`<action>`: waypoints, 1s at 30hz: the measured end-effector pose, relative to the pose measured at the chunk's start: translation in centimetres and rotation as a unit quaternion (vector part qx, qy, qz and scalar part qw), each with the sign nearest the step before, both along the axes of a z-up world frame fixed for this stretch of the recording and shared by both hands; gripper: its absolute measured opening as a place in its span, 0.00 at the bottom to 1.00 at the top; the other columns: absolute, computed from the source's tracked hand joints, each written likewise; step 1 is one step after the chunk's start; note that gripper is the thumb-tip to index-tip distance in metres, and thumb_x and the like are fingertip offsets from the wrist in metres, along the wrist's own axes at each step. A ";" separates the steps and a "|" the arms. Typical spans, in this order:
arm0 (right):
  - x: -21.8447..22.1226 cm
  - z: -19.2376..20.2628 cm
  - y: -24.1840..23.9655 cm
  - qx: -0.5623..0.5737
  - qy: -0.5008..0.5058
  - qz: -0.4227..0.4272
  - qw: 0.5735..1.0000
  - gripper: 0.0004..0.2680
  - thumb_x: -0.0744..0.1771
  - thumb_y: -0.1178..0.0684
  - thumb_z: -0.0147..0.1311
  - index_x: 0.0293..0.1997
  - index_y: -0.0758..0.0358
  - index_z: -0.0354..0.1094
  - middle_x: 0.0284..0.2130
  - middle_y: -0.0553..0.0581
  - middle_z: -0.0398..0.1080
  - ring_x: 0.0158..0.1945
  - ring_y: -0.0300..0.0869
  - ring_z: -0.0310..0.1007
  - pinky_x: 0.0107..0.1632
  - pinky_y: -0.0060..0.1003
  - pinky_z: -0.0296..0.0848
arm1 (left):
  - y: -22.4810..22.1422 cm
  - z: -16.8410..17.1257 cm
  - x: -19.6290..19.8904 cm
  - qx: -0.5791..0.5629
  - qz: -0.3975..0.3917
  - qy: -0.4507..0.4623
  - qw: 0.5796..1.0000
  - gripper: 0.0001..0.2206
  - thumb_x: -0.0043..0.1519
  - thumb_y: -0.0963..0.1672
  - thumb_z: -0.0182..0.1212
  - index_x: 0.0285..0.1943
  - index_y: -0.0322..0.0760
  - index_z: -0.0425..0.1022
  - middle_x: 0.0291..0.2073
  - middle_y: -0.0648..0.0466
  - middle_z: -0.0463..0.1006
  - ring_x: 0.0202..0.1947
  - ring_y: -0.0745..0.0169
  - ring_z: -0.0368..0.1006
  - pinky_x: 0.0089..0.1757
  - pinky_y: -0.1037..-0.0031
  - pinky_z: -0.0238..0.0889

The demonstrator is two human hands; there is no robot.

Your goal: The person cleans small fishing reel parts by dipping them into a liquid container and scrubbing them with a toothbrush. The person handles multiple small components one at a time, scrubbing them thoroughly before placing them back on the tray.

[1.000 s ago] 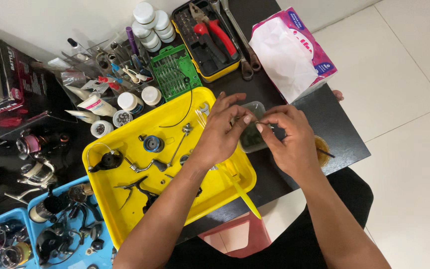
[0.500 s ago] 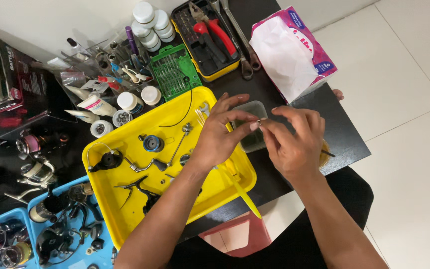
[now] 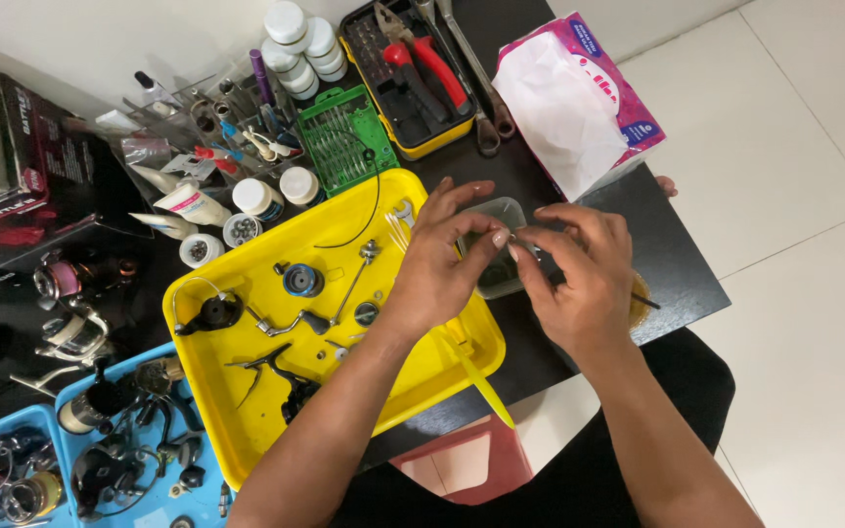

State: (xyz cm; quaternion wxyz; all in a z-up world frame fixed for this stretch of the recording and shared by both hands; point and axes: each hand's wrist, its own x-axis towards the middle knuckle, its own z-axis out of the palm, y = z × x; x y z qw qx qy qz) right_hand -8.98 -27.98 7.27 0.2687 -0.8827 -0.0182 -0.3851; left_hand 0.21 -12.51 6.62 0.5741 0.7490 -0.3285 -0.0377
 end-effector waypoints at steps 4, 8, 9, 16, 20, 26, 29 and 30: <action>0.1 -0.5 -0.1 -0.008 0.007 -0.013 1.000 0.03 0.67 0.56 0.65 0.41 0.53 0.76 0.45 0.50 0.73 0.46 0.49 0.71 0.47 0.42 0.67 | -0.3 0.3 -0.4 0.010 0.012 -0.028 0.999 0.03 0.63 0.41 0.64 0.40 0.37 0.82 0.56 0.37 0.76 0.68 0.19 0.60 0.64 0.34 0.49; 0.1 -1.3 -0.4 -0.030 0.011 -0.021 0.999 0.03 0.67 0.55 0.66 0.39 0.53 0.74 0.44 0.50 0.73 0.45 0.51 0.72 0.45 0.44 0.67 | -0.2 0.1 -0.8 0.035 0.013 0.017 0.999 0.06 0.65 0.42 0.61 0.42 0.38 0.83 0.58 0.38 0.76 0.68 0.22 0.61 0.65 0.37 0.49; 0.0 -1.3 -0.4 -0.027 0.013 -0.019 0.999 0.03 0.67 0.55 0.65 0.40 0.53 0.74 0.44 0.50 0.72 0.46 0.51 0.72 0.46 0.45 0.67 | -0.2 0.2 -0.9 0.043 0.014 0.035 0.998 0.06 0.66 0.43 0.61 0.43 0.39 0.84 0.59 0.39 0.75 0.69 0.22 0.60 0.65 0.38 0.49; 0.1 -1.3 -0.4 -0.072 0.057 -0.024 0.995 0.03 0.70 0.52 0.55 0.41 0.54 0.66 0.47 0.52 0.70 0.46 0.53 0.71 0.43 0.46 0.66 | 1.9 2.2 -0.6 0.080 0.050 0.080 0.992 0.09 0.65 0.46 0.61 0.48 0.41 0.83 0.61 0.41 0.74 0.68 0.30 0.63 0.65 0.42 0.53; 0.3 -0.8 0.4 -0.123 0.075 -0.020 0.989 0.04 0.68 0.54 0.56 0.40 0.54 0.63 0.46 0.52 0.68 0.46 0.53 0.70 0.41 0.47 0.67 | 3.3 4.4 -0.7 0.067 0.024 0.076 0.995 0.10 0.66 0.43 0.59 0.52 0.37 0.81 0.59 0.38 0.74 0.65 0.30 0.66 0.63 0.42 0.56; 0.3 -0.9 0.5 -0.173 0.053 -0.028 0.983 0.04 0.67 0.53 0.59 0.38 0.54 0.66 0.48 0.50 0.67 0.46 0.51 0.68 0.41 0.46 0.66 | 4.8 5.5 -0.7 0.058 -0.013 0.073 0.996 0.11 0.66 0.43 0.60 0.54 0.35 0.80 0.54 0.40 0.77 0.60 0.34 0.72 0.61 0.44 0.62; 0.3 -0.7 0.3 -0.168 0.020 -0.034 0.985 0.04 0.67 0.52 0.61 0.38 0.53 0.68 0.47 0.49 0.67 0.46 0.49 0.68 0.42 0.44 0.65 | 5.6 6.6 -0.8 0.034 -0.031 0.077 0.996 0.11 0.66 0.41 0.59 0.55 0.31 0.78 0.51 0.37 0.78 0.58 0.32 0.74 0.59 0.44 0.63; -0.1 -0.7 0.4 -0.158 0.002 -0.046 0.986 0.04 0.68 0.51 0.61 0.39 0.52 0.70 0.47 0.48 0.68 0.47 0.48 0.68 0.45 0.42 0.65 | 6.1 6.9 -1.0 0.016 -0.040 0.088 0.995 0.11 0.66 0.41 0.59 0.55 0.30 0.78 0.49 0.37 0.79 0.57 0.30 0.75 0.58 0.43 0.65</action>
